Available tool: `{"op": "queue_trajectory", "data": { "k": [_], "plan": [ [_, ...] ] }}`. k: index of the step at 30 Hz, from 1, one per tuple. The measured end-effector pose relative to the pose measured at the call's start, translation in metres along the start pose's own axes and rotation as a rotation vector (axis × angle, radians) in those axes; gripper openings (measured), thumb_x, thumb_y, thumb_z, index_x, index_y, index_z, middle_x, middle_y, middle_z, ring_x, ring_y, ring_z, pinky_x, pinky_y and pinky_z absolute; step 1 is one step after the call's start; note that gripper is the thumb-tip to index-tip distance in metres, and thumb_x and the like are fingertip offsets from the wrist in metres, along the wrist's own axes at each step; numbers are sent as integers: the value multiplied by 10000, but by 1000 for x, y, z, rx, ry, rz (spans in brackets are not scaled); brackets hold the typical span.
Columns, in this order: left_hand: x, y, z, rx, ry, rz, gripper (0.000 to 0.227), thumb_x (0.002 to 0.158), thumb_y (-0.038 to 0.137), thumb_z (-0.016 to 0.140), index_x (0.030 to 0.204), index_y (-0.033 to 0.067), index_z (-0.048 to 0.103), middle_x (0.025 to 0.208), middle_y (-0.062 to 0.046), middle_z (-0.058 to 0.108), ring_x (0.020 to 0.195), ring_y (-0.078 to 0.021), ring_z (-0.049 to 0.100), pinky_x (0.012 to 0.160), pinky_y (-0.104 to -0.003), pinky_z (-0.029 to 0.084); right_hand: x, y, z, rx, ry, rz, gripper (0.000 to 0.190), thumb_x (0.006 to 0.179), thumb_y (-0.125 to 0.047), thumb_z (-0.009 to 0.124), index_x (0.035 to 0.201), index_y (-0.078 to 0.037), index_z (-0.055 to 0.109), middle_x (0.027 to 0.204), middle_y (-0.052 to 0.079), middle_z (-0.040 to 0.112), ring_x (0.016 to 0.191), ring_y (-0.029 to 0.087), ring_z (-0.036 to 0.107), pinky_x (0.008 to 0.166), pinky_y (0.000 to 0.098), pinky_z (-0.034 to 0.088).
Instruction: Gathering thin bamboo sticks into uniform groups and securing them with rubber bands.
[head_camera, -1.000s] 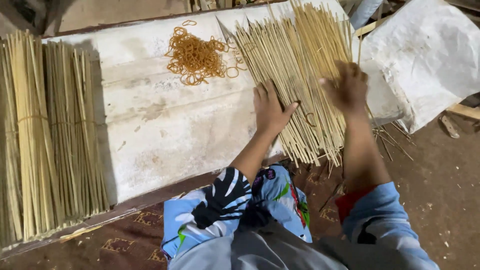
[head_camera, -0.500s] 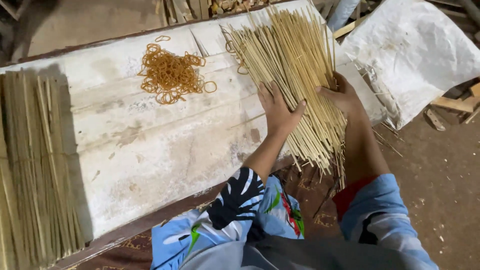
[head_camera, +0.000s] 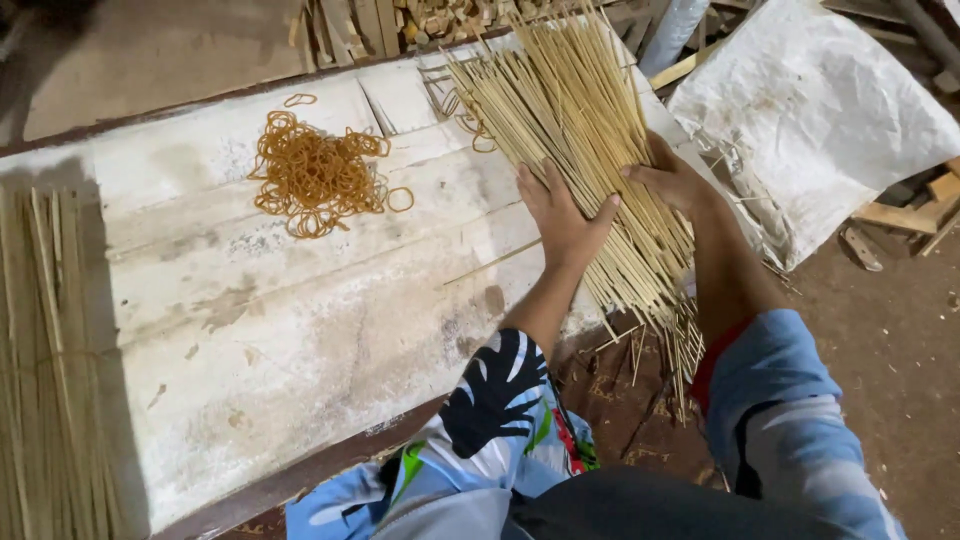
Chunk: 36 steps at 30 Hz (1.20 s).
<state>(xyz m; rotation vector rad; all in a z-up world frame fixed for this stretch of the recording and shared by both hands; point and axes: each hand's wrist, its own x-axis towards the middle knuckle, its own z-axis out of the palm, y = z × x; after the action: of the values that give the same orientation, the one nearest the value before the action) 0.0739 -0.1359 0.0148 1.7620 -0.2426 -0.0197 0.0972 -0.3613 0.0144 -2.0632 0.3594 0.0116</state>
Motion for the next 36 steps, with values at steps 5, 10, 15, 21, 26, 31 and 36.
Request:
{"op": "queue_trajectory", "data": {
  "k": [5, 10, 15, 21, 26, 31, 36],
  "plan": [
    [-6, 32, -41, 49, -237, -107, 1146, 841, 704, 603, 1647, 114, 42, 1644, -338, -179, 1517, -493, -252, 1212, -677, 22, -37, -80, 0, -427, -93, 82, 1009, 819, -640, 556, 1656, -200, 206, 1654, 254, 242, 1492, 468, 279, 1233, 592, 207],
    [4, -7, -53, 139, -268, -188, 1057, 911, 701, 569, 1655, 137, 73, 1665, -318, -54, 1539, -437, -213, 1181, -640, 222, -37, -69, 1, -361, -52, 125, 935, 822, -587, 645, 1631, -241, 329, 1664, 195, 279, 1509, 412, 283, 1229, 531, 259],
    [19, -24, -46, 359, -174, -65, 1055, 889, 616, 603, 1611, 41, 93, 1663, -313, -48, 1535, -501, -102, 1182, -626, 188, -32, -67, -6, -253, -55, 112, 850, 889, -426, 651, 1618, -214, 270, 1570, 249, 393, 1412, 427, 430, 1121, 599, 384],
    [21, -28, -49, 334, -118, -92, 995, 896, 589, 606, 1610, 64, 154, 1677, -278, -14, 1551, -464, -51, 1172, -616, 237, -18, -52, -16, -400, 39, 27, 679, 974, -343, 616, 1559, -84, 391, 1393, 215, 573, 1162, 362, 614, 962, 501, 497],
    [7, -13, -75, 417, -75, -74, 829, 924, 448, 655, 1558, 73, 276, 1540, -219, 248, 1402, -407, 278, 1065, -538, 406, -21, -47, -16, -373, 71, 4, 640, 983, -328, 615, 1537, -74, 421, 1422, 191, 568, 1256, 371, 569, 1033, 512, 458],
    [-19, -26, -115, 770, -83, 4, 440, 839, 253, 799, 1219, 88, 649, 1144, -115, 652, 1058, -304, 597, 863, -439, 524, -23, -41, -16, -356, 109, 4, 601, 1017, -275, 625, 1521, -11, 429, 1381, 239, 582, 1213, 370, 600, 1020, 488, 491],
    [-39, -47, -132, 669, -18, 160, 292, 777, 109, 754, 1065, 99, 705, 1157, -102, 659, 1072, -335, 592, 871, -427, 540, -10, -22, -19, -308, 222, -106, 580, 1002, -386, 698, 1410, 3, 561, 1293, 229, 637, 1114, 339, 646, 906, 426, 531]
  ]
}}
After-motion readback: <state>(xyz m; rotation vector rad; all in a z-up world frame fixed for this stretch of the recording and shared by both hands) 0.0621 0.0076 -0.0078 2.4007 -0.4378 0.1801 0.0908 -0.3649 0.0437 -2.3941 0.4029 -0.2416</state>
